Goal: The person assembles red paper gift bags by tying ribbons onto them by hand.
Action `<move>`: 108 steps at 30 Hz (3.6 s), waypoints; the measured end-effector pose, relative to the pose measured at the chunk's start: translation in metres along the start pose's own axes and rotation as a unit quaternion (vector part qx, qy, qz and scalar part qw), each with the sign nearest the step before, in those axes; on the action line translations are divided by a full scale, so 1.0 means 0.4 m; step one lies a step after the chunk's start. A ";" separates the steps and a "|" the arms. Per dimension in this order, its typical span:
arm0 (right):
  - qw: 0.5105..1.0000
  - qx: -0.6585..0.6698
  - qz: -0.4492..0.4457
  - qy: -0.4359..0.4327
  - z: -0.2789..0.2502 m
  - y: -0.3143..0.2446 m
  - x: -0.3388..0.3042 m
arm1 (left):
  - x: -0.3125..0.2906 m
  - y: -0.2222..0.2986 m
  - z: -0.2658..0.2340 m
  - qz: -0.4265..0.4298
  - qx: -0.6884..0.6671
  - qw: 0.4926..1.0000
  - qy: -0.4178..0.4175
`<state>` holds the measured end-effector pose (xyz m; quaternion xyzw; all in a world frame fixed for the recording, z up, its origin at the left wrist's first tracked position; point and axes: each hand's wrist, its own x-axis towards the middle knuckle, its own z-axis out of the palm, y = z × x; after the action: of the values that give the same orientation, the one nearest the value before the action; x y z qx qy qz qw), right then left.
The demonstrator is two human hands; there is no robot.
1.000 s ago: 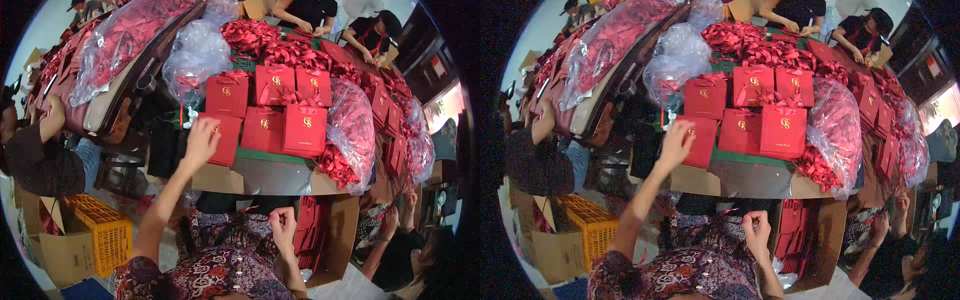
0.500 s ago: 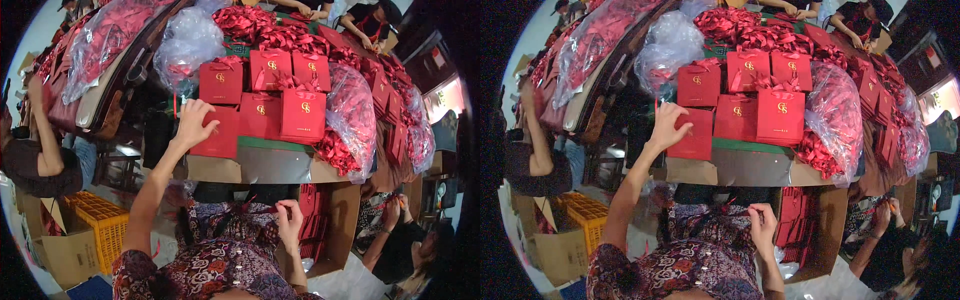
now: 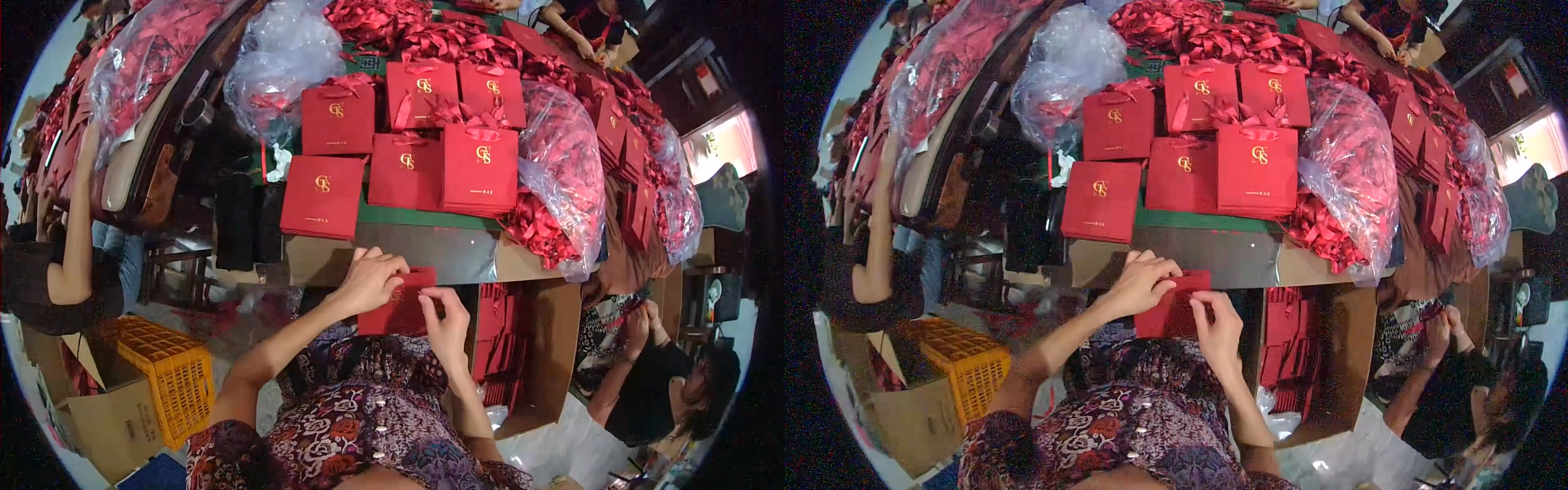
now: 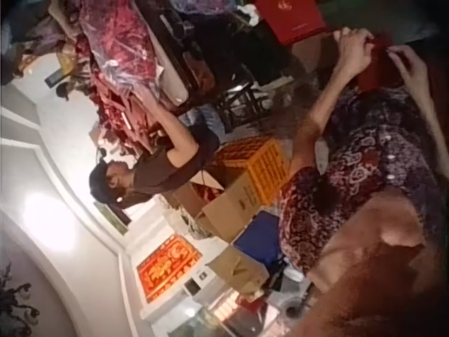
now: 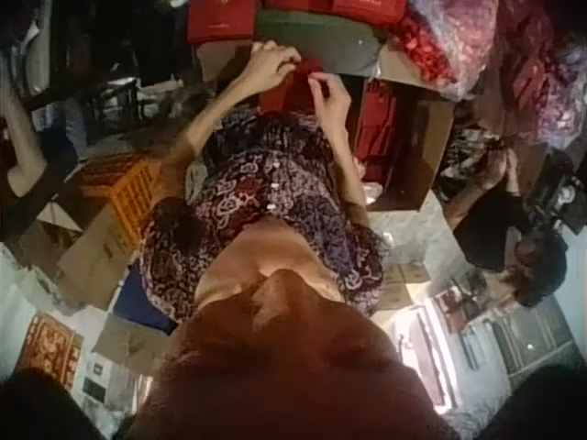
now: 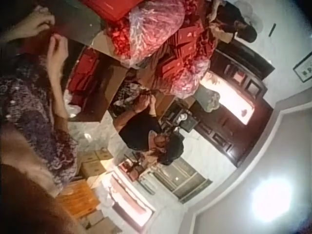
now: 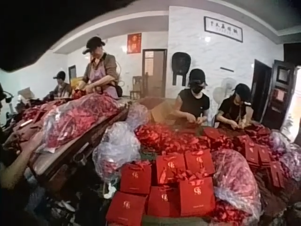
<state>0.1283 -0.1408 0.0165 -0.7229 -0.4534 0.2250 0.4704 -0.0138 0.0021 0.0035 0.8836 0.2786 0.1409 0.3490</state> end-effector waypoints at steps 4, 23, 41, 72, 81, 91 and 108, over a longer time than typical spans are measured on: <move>0.998 -0.048 0.025 0.007 0.032 0.039 0.019 | 0.013 -0.005 0.036 -0.029 0.004 1.000 -0.003; 0.995 -0.019 0.066 0.069 0.069 0.100 0.055 | 0.018 0.036 0.120 -0.064 0.047 0.990 0.115; 0.998 -0.056 0.020 0.011 0.037 0.084 0.073 | 0.009 0.037 0.105 -0.048 0.010 0.997 0.061; 0.971 0.136 0.178 -0.081 -0.013 0.210 0.169 | 0.017 0.078 0.037 0.087 -0.013 0.995 -0.043; 0.991 0.053 0.070 -0.097 -0.085 0.198 0.117 | 0.047 0.044 -0.029 -0.027 -0.036 0.997 0.060; 0.975 0.093 0.069 -0.188 -0.099 0.151 0.037 | 0.096 0.046 -0.033 -0.042 -0.028 0.996 0.072; 0.945 0.122 0.159 -0.257 -0.172 0.090 0.026 | 0.157 0.032 0.013 -0.060 -0.013 0.995 0.082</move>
<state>0.2010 -0.1697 0.0170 -0.6398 -0.4075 0.5288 0.3807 0.0440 0.0285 0.0123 0.8462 0.3568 0.1954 0.3441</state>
